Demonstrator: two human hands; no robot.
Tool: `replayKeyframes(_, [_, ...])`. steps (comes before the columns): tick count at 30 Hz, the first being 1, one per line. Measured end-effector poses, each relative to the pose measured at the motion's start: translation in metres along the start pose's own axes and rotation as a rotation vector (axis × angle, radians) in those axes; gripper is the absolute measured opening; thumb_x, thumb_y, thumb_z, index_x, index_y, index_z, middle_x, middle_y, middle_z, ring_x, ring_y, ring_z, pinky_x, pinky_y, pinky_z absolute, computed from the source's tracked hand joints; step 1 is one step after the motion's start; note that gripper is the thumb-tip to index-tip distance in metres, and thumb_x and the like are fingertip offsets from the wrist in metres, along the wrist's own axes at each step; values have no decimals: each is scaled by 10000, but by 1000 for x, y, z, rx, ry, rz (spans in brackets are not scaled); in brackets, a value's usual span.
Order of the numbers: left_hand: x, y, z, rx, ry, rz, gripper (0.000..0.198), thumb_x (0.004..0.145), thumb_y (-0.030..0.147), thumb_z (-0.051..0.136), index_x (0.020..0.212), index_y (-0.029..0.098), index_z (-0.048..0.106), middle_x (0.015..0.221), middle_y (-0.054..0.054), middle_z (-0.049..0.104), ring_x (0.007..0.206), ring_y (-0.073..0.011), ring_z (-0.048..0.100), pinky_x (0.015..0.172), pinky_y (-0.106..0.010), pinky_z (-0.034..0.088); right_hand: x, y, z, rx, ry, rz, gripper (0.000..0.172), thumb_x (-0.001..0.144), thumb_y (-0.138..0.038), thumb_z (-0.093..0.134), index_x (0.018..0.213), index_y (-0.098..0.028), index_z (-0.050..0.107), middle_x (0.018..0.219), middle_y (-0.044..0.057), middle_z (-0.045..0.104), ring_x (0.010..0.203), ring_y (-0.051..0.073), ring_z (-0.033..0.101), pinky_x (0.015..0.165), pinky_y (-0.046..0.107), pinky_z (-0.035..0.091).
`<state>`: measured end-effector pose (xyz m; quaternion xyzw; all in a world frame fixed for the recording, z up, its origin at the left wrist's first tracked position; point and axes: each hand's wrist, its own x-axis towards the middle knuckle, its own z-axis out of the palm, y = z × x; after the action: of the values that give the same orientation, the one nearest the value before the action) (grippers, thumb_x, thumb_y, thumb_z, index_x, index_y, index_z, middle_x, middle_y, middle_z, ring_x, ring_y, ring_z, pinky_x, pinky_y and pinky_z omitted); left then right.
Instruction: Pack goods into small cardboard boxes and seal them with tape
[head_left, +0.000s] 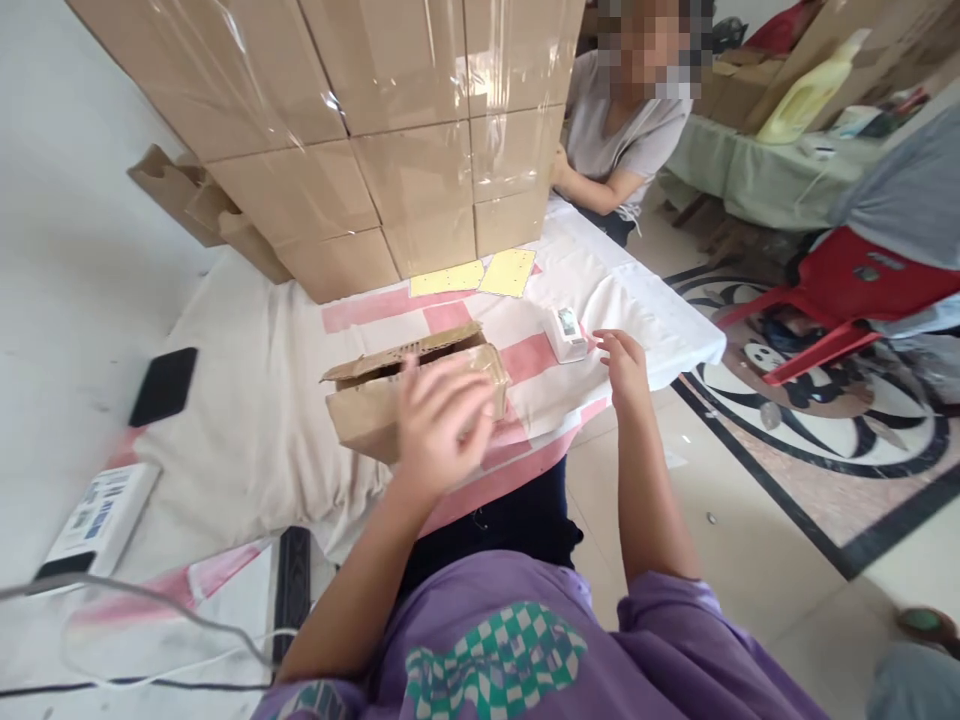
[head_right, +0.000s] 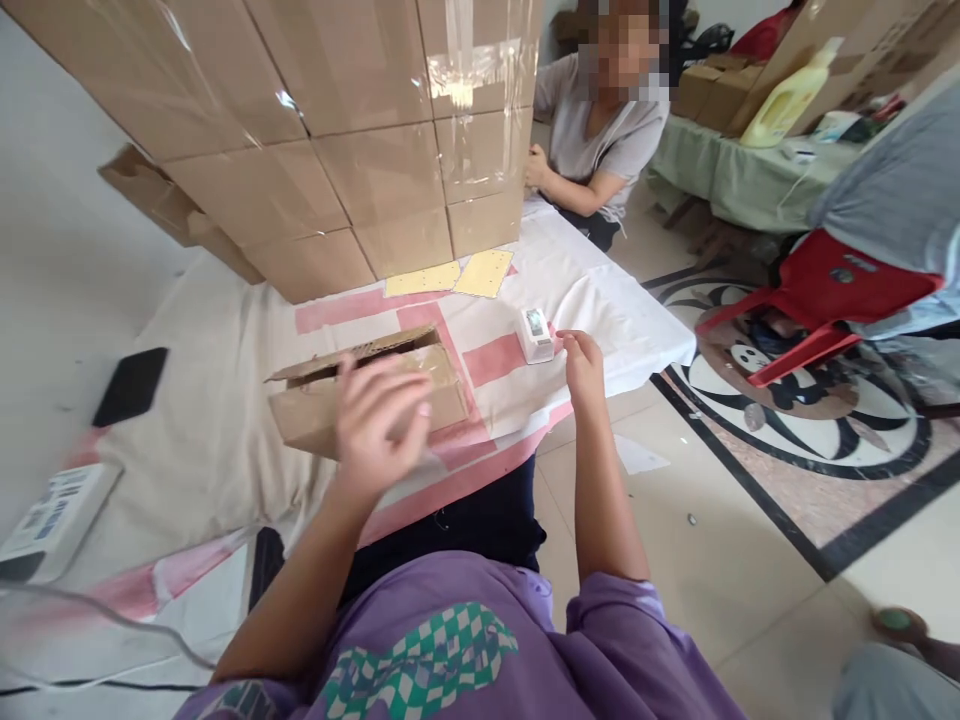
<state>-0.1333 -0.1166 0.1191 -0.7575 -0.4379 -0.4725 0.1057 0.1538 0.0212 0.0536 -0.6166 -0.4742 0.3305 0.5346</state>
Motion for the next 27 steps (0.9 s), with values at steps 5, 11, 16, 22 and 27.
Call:
replayKeyframes(5, [3,22,101,-128,-193,153,230,975,182,587,1143,247,730,1276,-38,756,1283,-225,660,1318,-512,221,37,0,1,-149,-129,74,418,871,-584,533,798,-227,740,988,75,725,1026,266,634,937,401,478])
replayKeyframes(11, [12,12,181,-126,-435,1,602,935,169,651,1519,203,508,1603,-177,482,1495,-357,462,1236,-541,381,54,-6,7,-163,-281,247,400,797,-592,677,697,-205,699,730,35,646,760,197,598,793,357,479])
replayKeyframes(16, [37,-5,230,-172,-542,-497,1094,787,309,841,1663,222,191,1751,-196,135,1597,-464,190,1247,-628,308,62,-11,3,-172,-365,333,221,742,-424,731,685,-211,719,799,31,665,795,179,593,765,319,483])
replayKeyframes(22, [54,-43,248,-370,-616,-489,1213,712,329,875,1666,174,141,1653,-208,345,1536,-380,335,1297,-555,210,68,-16,8,-248,-436,406,217,693,-422,791,637,-231,703,778,47,662,825,211,581,760,334,483])
replayKeyframes(27, [46,-50,250,-421,-557,-446,1206,683,334,881,1661,209,186,1544,-184,437,1417,-397,421,1244,-550,293,64,-18,15,-321,-425,403,258,695,-445,791,629,-228,668,779,43,645,830,211,585,782,346,490])
